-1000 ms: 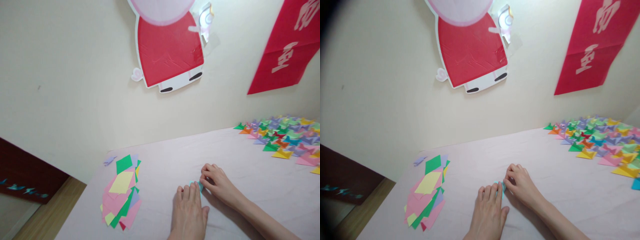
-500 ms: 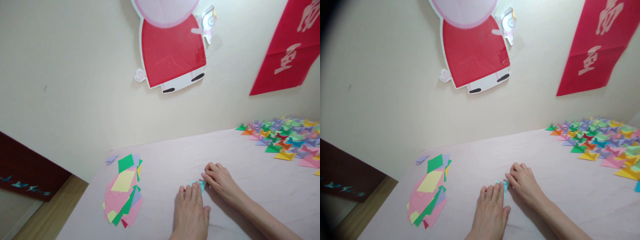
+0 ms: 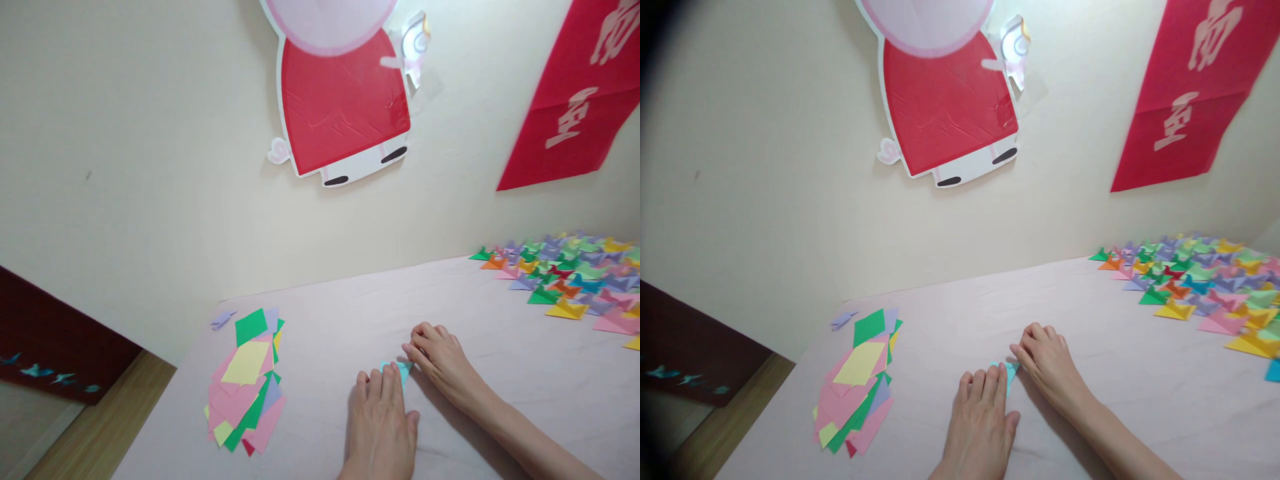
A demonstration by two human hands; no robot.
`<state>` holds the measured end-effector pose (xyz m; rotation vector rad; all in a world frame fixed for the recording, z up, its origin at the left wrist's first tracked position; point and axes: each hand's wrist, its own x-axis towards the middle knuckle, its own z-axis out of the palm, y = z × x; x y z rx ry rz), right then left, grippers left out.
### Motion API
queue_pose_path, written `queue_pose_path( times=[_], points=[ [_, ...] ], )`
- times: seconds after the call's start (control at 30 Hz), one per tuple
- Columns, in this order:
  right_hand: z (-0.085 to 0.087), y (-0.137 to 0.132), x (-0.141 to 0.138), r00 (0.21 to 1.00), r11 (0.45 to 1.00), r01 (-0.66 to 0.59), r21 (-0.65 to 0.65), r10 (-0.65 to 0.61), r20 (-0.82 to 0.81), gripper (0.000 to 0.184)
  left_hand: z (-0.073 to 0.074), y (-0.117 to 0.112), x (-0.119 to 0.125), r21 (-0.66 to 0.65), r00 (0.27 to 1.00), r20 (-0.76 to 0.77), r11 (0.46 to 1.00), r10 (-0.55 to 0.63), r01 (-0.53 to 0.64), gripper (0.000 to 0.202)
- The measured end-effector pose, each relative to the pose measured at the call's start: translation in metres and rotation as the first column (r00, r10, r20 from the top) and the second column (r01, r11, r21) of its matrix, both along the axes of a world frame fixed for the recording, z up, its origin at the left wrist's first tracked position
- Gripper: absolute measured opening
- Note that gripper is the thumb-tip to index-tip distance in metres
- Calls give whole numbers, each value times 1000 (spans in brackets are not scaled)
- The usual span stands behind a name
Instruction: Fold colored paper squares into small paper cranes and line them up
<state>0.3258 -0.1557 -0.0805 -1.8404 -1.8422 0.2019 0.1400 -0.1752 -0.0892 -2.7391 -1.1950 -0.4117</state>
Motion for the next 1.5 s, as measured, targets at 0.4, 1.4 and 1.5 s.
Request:
queue_pose_path(
  times=[0.4, 1.4, 1.5],
  points=[
    [-12, -8, -24, 975, 988, 70, 135, -96, 200, 16, 7, 3, -2, 72, 1000, 12, 997, -21, 21, 54],
    [-11, -12, -18, 937, 989, 62, 131, -103, 333, 43, 2, 0, -35, -92, 998, -58, 996, 9, -14, 73],
    [-12, -10, -19, 957, 988, 71, 134, -105, 271, 39, -3, 1, -37, -94, 999, -38, 995, 21, -24, 71]
  ],
)
